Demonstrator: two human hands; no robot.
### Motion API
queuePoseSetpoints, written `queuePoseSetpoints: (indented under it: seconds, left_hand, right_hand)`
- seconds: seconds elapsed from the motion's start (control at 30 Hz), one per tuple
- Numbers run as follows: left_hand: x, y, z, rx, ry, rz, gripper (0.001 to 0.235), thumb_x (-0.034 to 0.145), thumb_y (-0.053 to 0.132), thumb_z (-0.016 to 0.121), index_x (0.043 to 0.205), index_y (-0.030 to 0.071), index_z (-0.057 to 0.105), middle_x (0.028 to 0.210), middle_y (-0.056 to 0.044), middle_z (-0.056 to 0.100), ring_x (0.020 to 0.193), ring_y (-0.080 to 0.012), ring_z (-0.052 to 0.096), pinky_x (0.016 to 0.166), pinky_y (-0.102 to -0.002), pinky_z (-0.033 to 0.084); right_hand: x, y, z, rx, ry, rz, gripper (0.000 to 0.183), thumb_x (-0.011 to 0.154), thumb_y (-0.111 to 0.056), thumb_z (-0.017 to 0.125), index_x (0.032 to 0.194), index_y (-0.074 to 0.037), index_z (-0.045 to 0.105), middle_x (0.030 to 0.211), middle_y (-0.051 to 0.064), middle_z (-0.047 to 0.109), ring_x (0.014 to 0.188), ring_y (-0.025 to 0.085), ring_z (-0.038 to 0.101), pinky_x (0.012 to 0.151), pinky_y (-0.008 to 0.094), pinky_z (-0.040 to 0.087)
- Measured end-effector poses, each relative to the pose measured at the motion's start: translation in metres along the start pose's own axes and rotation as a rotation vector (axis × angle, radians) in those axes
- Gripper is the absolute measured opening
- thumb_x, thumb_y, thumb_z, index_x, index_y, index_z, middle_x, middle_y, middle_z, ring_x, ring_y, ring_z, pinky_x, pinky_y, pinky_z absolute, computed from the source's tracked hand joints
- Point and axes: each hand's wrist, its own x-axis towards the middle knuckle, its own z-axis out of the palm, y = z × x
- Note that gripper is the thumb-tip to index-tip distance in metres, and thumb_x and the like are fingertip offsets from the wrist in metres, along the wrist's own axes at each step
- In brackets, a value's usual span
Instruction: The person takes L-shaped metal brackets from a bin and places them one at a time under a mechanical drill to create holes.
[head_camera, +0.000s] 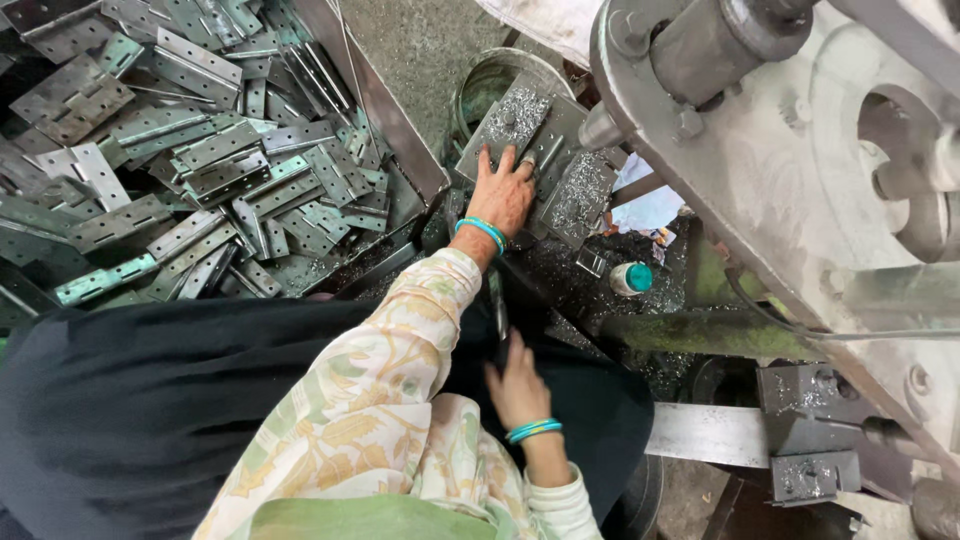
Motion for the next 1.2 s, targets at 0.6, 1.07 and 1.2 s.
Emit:
queuePoseSetpoints:
  seconds: [0.6, 1.07, 1.2]
  left_hand:
    - [0.020, -0.002, 0.025, 0.012, 0.015, 0.006, 0.030, 0.094, 0.019, 0.053, 0.110, 0.010, 0.076, 0.139, -0.008, 0.059, 0.141, -0.0380, 0.038, 0.112, -0.074, 0.023]
    - [0.038, -0.001, 0.033, 0.070, -0.003, 0.003, 0.036, 0.100, 0.026, 0.049, 0.119, 0.009, 0.075, 0.143, -0.008, 0.057, 0.143, -0.0386, 0.034, 0.112, -0.076, 0.019]
    - [0.040, -0.002, 0.035, 0.028, 0.019, 0.019, 0.035, 0.098, 0.026, 0.050, 0.116, 0.010, 0.076, 0.145, -0.007, 0.057, 0.143, -0.0393, 0.034, 0.111, -0.076, 0.019]
  right_hand:
    - [0.000, -0.003, 0.015, 0.064, -0.036, 0.001, 0.087, 0.088, -0.034, 0.067, 0.159, -0.018, 0.019, 0.134, 0.028, 0.055, 0.109, 0.051, 0.062, 0.089, 0.055, 0.053]
    - [0.019, 0.014, 0.006, -0.005, 0.023, -0.050, 0.086, 0.088, -0.038, 0.068, 0.159, -0.023, 0.023, 0.122, 0.026, 0.064, 0.104, 0.049, 0.065, 0.085, 0.056, 0.054]
    - [0.027, 0.031, 0.055, 0.064, 0.021, -0.010, 0.093, 0.088, -0.041, 0.070, 0.162, -0.024, 0.016, 0.123, 0.030, 0.060, 0.101, 0.053, 0.064, 0.083, 0.058, 0.054]
